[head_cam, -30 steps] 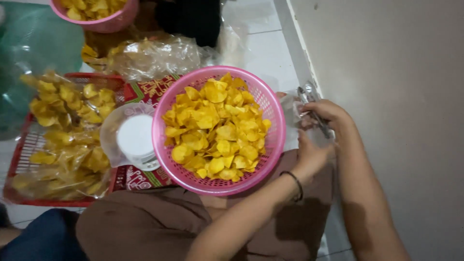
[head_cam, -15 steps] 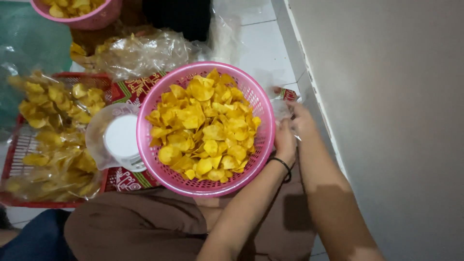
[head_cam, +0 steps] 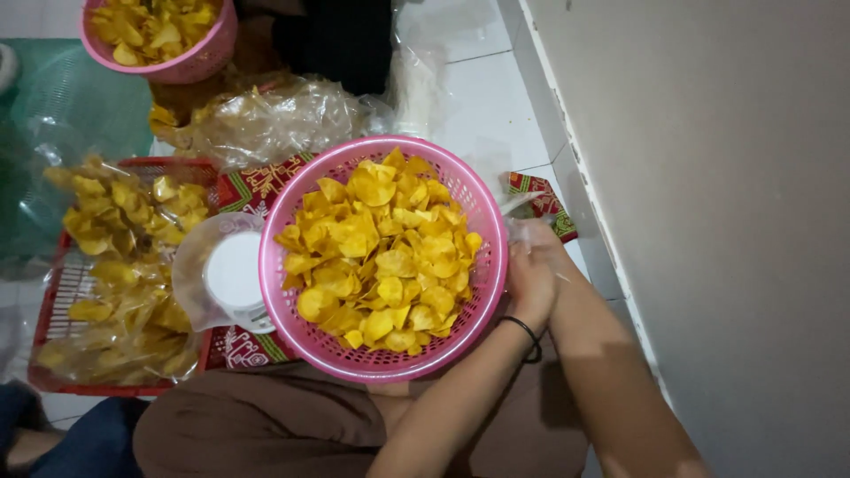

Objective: A person is sitting on the floor bagging fried chips into small plastic bags using tongs and a scale.

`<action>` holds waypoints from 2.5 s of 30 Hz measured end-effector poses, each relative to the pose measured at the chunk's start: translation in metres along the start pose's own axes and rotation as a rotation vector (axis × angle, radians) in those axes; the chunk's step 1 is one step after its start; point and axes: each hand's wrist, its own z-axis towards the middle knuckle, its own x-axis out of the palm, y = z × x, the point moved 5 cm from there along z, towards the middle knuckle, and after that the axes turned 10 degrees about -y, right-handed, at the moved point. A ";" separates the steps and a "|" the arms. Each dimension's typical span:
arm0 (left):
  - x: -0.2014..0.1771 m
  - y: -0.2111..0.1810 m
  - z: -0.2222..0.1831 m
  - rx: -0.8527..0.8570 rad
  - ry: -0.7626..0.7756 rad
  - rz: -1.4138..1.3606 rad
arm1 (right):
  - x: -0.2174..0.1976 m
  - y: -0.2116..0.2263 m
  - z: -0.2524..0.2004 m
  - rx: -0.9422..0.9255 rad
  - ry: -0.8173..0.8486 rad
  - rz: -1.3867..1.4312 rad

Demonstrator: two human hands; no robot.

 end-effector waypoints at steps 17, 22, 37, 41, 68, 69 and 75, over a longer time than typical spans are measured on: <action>-0.328 -0.165 -0.033 0.041 0.635 -0.367 | -0.013 -0.066 0.242 -0.061 -0.176 0.322; -0.382 -0.098 -0.036 -0.578 0.555 -0.464 | -0.022 -0.002 0.140 -0.168 -0.062 0.411; -0.440 -0.088 -0.034 -0.527 0.486 -0.476 | 0.033 -0.027 -0.122 -0.989 -0.027 -0.858; -0.445 -0.069 -0.028 -0.651 0.399 -0.547 | 0.062 -0.044 -0.109 -1.057 0.017 -1.180; -0.461 -0.064 0.008 -0.404 0.229 -0.545 | -0.024 -0.043 -0.085 -0.619 0.265 -0.306; -0.461 -0.065 0.009 -0.390 0.228 -0.568 | -0.025 -0.045 -0.084 -0.623 0.353 -0.233; -0.466 -0.064 0.016 -0.358 0.199 -0.686 | -0.013 -0.054 -0.102 -0.527 0.533 -0.129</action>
